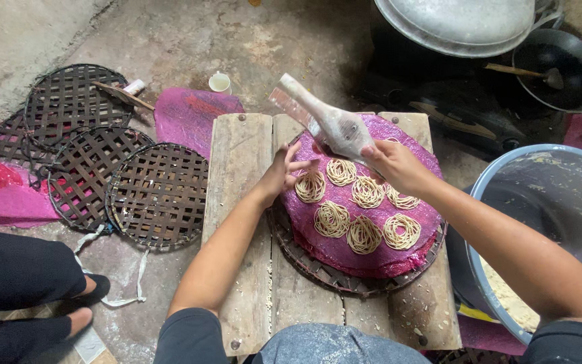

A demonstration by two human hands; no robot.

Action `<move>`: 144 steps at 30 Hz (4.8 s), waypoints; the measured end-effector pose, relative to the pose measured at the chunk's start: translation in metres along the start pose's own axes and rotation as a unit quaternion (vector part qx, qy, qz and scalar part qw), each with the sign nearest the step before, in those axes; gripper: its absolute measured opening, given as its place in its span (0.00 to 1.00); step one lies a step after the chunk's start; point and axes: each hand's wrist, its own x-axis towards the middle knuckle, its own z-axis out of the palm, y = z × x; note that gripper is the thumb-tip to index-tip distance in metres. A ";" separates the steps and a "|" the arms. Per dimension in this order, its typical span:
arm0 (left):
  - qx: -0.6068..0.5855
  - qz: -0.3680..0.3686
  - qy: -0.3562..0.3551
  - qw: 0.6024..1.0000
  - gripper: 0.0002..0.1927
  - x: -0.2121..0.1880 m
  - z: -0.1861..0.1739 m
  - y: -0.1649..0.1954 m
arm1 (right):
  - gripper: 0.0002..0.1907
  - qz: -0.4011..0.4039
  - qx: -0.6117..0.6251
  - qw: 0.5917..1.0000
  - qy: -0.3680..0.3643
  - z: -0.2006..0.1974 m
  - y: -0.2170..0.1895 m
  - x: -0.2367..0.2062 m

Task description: The person uses a handheld wooden noodle extruder to press dough into thin strands, forming spiral coils on a pink cloth inside a woven tray. They repeatedly load dough into the extruder, extrude noodles, and arrange the coils on the tray.

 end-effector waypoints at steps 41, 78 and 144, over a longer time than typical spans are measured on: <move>-0.651 0.310 0.003 0.693 0.23 0.109 0.002 0.097 | 0.31 0.063 -0.195 0.979 0.009 -0.050 -0.023 0.058; 0.537 0.279 0.239 0.760 0.12 0.052 -0.002 0.025 | 0.38 -0.118 0.340 0.909 0.209 -0.038 0.117 -0.103; -0.116 0.188 0.113 0.969 0.19 -0.073 -0.089 0.025 | 0.45 -0.058 0.684 0.678 0.263 0.089 0.063 -0.205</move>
